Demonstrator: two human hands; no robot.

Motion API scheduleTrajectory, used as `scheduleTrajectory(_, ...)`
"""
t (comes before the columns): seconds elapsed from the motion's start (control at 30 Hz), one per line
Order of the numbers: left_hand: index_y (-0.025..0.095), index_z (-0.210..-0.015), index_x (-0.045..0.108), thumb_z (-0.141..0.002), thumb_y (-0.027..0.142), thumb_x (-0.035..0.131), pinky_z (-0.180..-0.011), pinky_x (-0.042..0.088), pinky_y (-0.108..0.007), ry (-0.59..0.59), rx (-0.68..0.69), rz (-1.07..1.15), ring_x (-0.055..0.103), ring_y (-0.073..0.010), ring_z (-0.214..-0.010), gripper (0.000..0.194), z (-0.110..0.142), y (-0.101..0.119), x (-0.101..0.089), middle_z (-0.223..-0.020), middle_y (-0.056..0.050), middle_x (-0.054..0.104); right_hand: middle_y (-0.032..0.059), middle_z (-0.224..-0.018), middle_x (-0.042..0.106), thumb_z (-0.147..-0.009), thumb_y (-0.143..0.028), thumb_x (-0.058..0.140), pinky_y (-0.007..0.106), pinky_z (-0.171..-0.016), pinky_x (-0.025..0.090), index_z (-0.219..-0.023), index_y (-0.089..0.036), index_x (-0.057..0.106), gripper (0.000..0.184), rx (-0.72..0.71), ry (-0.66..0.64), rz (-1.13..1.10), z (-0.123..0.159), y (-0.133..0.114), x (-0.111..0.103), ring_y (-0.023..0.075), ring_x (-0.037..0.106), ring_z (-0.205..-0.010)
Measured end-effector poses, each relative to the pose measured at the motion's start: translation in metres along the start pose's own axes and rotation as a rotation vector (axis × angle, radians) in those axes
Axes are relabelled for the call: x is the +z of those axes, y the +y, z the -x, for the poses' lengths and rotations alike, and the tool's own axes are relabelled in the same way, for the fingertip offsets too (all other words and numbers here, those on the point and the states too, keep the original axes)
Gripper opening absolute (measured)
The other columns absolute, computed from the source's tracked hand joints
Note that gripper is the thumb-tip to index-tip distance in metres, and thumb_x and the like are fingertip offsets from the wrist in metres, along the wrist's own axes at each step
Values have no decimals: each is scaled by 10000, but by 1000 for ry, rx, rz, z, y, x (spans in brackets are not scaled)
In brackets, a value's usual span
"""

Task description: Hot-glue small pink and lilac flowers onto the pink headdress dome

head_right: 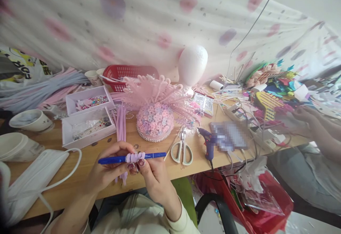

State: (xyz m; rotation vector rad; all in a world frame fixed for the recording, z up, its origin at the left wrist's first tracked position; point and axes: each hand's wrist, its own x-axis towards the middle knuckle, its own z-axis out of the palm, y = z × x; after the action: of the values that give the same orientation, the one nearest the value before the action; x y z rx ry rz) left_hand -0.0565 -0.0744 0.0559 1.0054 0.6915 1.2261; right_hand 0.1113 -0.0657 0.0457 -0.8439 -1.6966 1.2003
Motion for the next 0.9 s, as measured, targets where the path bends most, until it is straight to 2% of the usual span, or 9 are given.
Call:
scheduleTrajectory(0.23,190,-1027,700,-835,309,787,-580,576,-176,-82,-73,85,701,-116,-632,242,1,-2,-3,-708,-2,739,31,-737,648,-1059,-486,374,280,-708,419,-765,-192,725,545,52,-108,-52,5,11,-2,155,549,-699)
scheduleTrajectory(0.37,201,-1009,711,-806,305,816,-564,564,-177,-47,-92,107,696,-116,-621,251,-1,-2,-1,-721,-1,748,36,-746,657,-1065,-481,356,279,-708,421,-773,-191,722,551,49,-120,-71,5,13,-3,156,565,-719)
scheduleTrajectory(0.53,157,-1035,750,-799,394,809,-552,559,-212,-34,-185,92,658,-123,-542,340,-2,-4,6,-600,-4,705,22,-628,606,-1078,-474,289,290,-754,453,-704,-201,701,619,-5,-176,-61,0,6,-4,157,580,-667)
scheduleTrajectory(0.7,131,-968,772,-771,468,813,-520,534,-215,37,-202,63,617,-121,-507,393,-5,-10,10,-553,-7,675,27,-640,589,-1055,-570,197,285,-713,460,-739,-217,681,677,-74,-130,62,1,7,-5,161,504,-624)
scheduleTrajectory(0.8,121,-948,772,-762,492,810,-521,536,-219,76,-202,64,619,-126,-511,417,-6,-15,11,-559,-17,675,19,-641,584,-1065,-542,189,279,-694,453,-729,-220,650,655,-76,-119,111,2,9,-9,153,472,-591)
scheduleTrajectory(0.9,120,-971,768,-745,502,818,-519,544,-230,101,-199,74,634,-141,-525,447,-6,-19,10,-562,-13,665,18,-658,593,-1074,-504,223,284,-728,452,-724,-218,617,600,-86,-146,172,1,11,-13,156,540,-640)
